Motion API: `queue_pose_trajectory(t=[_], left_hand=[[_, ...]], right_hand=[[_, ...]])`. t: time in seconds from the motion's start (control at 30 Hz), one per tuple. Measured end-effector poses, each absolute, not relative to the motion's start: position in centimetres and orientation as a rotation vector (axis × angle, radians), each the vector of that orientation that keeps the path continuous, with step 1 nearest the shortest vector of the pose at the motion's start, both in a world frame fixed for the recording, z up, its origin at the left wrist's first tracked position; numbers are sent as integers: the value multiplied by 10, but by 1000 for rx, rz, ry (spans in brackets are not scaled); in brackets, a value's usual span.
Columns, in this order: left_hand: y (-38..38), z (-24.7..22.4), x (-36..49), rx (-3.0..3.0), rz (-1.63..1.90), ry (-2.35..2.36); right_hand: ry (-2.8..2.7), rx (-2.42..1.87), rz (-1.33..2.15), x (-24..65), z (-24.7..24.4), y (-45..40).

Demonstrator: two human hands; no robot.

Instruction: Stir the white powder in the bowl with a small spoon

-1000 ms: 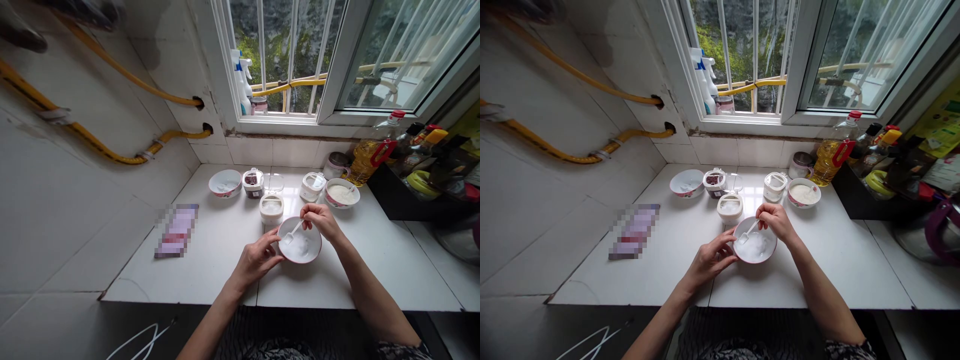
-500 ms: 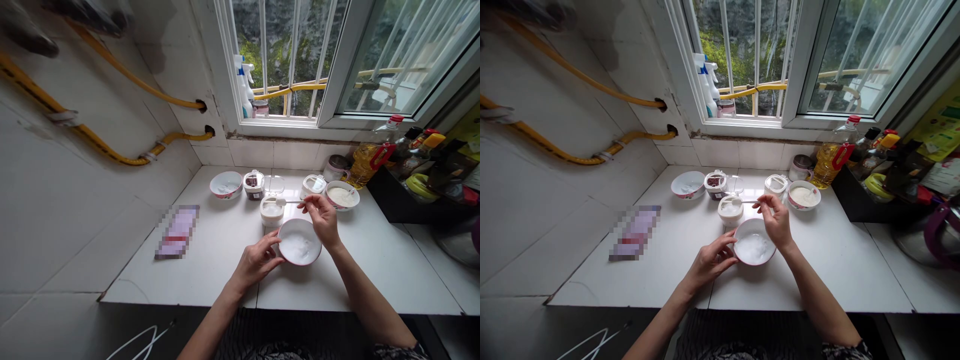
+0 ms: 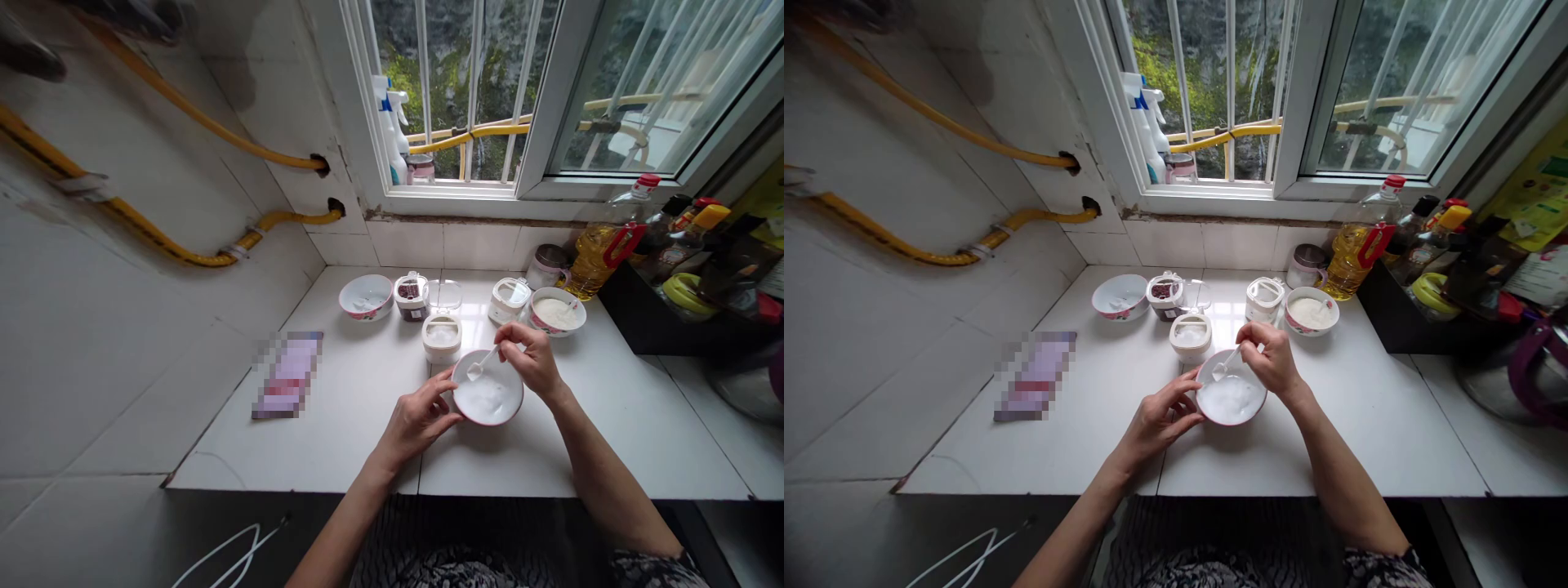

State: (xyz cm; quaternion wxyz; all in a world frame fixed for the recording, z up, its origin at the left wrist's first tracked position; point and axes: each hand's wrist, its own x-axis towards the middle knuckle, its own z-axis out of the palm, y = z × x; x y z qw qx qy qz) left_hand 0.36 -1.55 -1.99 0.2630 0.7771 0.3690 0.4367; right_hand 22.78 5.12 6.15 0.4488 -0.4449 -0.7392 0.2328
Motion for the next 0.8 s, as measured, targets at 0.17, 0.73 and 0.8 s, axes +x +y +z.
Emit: queue_pose_trajectory(t=[0.17,0.73,0.8], left_hand=[[-16,-21,3,2099,1165,1008],[-15,-21,3,2098,1159,991],[-15,-22,3,2103,1165,988]], right_hand=[[-2043,-1107,577,223,55,55],[-1584,-1145,1221,225,55,60],[-1545,-1175,1211,226,55,62]])
